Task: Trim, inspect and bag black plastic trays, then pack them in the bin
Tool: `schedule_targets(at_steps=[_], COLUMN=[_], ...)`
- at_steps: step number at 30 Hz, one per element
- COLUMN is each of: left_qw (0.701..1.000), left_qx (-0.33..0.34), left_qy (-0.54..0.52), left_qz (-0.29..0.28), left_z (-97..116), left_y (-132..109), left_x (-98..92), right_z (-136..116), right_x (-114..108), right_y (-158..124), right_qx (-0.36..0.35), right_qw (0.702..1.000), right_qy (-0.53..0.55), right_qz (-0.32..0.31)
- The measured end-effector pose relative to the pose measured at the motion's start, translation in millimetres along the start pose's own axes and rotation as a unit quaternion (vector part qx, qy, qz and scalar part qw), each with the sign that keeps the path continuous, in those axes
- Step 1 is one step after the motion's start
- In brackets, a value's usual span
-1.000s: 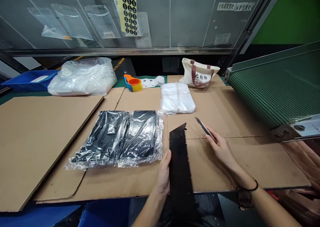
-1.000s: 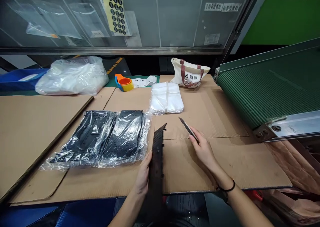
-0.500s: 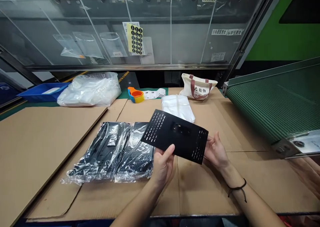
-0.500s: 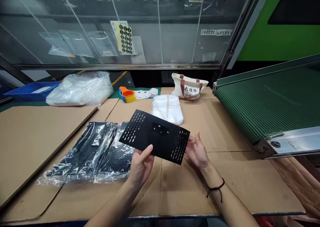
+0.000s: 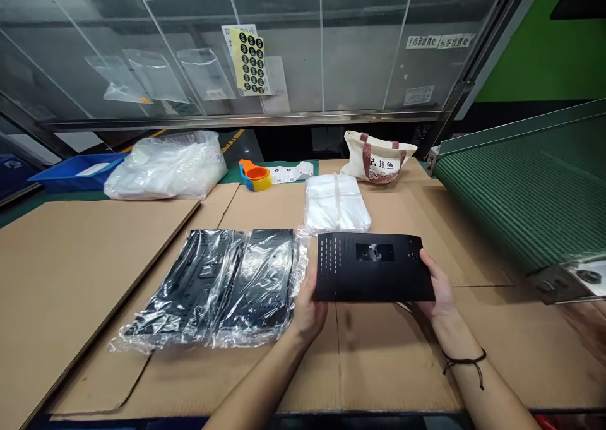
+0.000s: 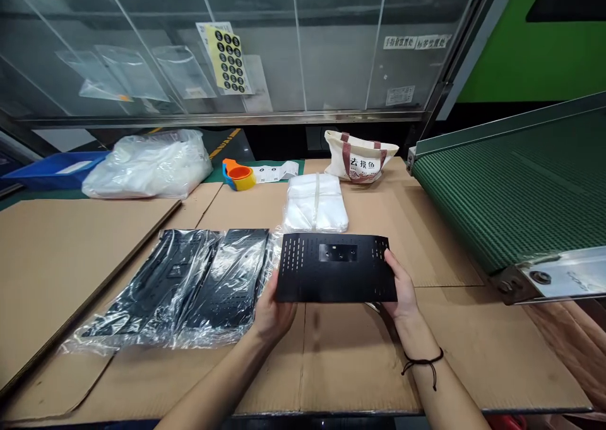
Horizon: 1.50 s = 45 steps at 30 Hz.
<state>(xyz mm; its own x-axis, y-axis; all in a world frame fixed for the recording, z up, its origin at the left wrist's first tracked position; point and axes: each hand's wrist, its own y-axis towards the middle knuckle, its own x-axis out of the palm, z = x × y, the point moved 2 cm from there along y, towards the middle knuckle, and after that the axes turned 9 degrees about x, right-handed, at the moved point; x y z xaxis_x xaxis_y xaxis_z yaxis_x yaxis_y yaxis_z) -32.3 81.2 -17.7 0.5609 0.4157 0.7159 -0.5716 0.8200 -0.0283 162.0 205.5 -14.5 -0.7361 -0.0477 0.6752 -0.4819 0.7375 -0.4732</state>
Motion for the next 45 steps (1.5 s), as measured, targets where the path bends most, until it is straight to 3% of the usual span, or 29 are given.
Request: schedule_targets(at_steps=[7,16,21,32,36,40,45], left_qw=[0.994,0.994,0.995,0.996,0.994,0.995,0.997], left_qx=[-0.078,-0.083,-0.060,-0.083,-0.096,-0.094,-0.071], left_qy=[-0.070,-0.064,-0.077,-0.041,-0.024,0.002,0.012], left_qz=[-0.028,-0.014,-0.009,0.014,0.042,0.034,0.025], left_z=[-3.6,-10.1,-7.3,-3.5,-0.8,-1.1,0.9], left_y=[-3.7,-4.5,-4.5,-4.8,-3.3,-2.0,-1.6], left_x=[0.8,-5.9,-1.7,4.1,3.1,2.7,5.0], right_z=[4.7,6.7,7.8,7.1,8.1,9.2,7.6], right_x=[4.8,-0.7,2.2,4.1,4.3,4.4,4.8], right_y=[-3.4,-4.2,-4.7,-4.9,-3.2,-1.9,0.4], right_qx=[0.033,0.027,0.039,-0.003,-0.016,0.015,-0.010], right_qw=[0.998,0.999,0.999,0.999,0.999,0.998,1.000], right_qy=[0.000,0.005,-0.007,-0.044,-0.028,-0.003,-0.026], right_qz=[-0.049,-0.026,-0.033,-0.019,0.016,0.055,0.009])
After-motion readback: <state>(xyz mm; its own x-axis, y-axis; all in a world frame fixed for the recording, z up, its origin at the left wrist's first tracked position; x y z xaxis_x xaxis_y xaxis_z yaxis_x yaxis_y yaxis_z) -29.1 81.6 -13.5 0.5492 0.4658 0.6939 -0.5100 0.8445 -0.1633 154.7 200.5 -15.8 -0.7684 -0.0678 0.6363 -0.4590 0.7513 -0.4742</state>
